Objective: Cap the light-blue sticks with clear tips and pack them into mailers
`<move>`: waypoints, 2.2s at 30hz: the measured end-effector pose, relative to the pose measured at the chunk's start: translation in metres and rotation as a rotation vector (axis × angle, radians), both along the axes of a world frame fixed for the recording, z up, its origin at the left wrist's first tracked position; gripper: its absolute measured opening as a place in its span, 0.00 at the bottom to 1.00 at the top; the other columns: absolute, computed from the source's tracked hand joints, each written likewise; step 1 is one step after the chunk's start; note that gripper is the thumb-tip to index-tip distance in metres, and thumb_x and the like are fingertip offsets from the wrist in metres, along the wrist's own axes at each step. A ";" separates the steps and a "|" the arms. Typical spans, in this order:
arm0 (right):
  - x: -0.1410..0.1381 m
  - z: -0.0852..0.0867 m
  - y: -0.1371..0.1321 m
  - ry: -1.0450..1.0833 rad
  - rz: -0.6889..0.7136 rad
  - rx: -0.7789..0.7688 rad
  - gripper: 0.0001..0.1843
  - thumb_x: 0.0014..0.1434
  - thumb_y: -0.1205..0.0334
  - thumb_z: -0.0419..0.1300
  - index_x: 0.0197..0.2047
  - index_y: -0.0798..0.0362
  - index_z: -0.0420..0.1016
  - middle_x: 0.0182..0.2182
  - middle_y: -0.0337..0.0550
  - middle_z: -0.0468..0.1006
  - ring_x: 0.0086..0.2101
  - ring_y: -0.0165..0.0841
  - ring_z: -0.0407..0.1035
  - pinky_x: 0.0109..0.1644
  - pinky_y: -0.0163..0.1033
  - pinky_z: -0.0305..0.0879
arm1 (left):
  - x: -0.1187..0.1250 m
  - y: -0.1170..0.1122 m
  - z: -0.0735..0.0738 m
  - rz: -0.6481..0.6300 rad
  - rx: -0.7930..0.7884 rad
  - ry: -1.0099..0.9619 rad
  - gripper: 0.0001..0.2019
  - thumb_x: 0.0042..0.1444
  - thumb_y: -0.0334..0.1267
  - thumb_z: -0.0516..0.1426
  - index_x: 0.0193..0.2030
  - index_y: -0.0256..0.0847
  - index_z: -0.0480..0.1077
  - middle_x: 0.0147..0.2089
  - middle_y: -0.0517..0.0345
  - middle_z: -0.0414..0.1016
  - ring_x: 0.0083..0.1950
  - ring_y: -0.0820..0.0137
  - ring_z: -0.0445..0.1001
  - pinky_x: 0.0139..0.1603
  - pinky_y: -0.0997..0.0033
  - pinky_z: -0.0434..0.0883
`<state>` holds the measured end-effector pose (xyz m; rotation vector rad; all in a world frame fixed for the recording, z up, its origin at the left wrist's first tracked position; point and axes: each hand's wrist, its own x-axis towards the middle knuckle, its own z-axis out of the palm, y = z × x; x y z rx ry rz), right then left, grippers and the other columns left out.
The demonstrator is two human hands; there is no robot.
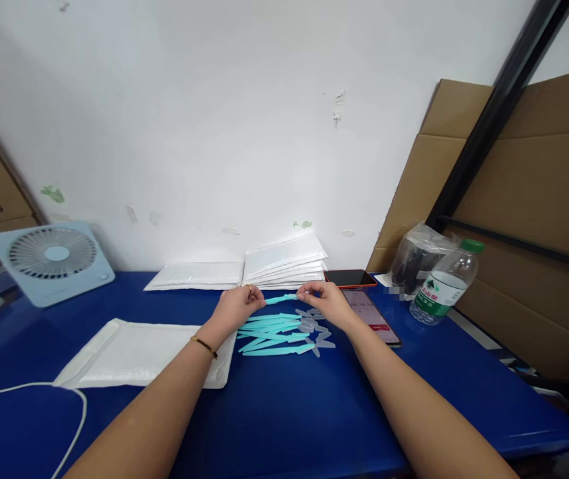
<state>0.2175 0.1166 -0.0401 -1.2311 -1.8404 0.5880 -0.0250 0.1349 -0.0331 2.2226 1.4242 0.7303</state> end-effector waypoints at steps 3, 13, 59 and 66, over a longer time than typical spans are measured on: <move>-0.006 -0.003 0.000 -0.024 -0.006 0.007 0.13 0.51 0.52 0.58 0.33 0.52 0.77 0.29 0.39 0.77 0.31 0.32 0.68 0.35 0.34 0.61 | 0.003 -0.002 0.001 -0.006 0.017 0.026 0.12 0.49 0.48 0.53 0.30 0.44 0.71 0.26 0.62 0.72 0.28 0.71 0.68 0.29 0.74 0.59; 0.025 -0.002 0.004 -0.307 -0.046 0.035 0.08 0.50 0.62 0.58 0.32 0.51 0.78 0.33 0.41 0.76 0.31 0.30 0.68 0.36 0.34 0.61 | -0.010 0.009 -0.005 0.114 -0.030 0.238 0.10 0.49 0.46 0.53 0.32 0.44 0.71 0.32 0.61 0.75 0.36 0.69 0.71 0.33 0.73 0.60; -0.003 -0.005 -0.003 -0.145 0.043 -0.114 0.17 0.55 0.50 0.53 0.37 0.54 0.74 0.25 0.40 0.72 0.25 0.28 0.63 0.29 0.32 0.59 | 0.000 0.000 -0.003 -0.017 0.000 0.154 0.11 0.52 0.46 0.51 0.32 0.43 0.69 0.29 0.61 0.74 0.32 0.71 0.70 0.31 0.74 0.61; 0.009 -0.011 0.001 -0.389 -0.052 -0.042 0.11 0.49 0.53 0.59 0.28 0.53 0.75 0.33 0.43 0.72 0.31 0.30 0.65 0.33 0.33 0.59 | -0.007 0.002 -0.001 0.043 0.069 0.265 0.10 0.47 0.47 0.56 0.34 0.46 0.71 0.39 0.60 0.74 0.42 0.67 0.71 0.36 0.73 0.62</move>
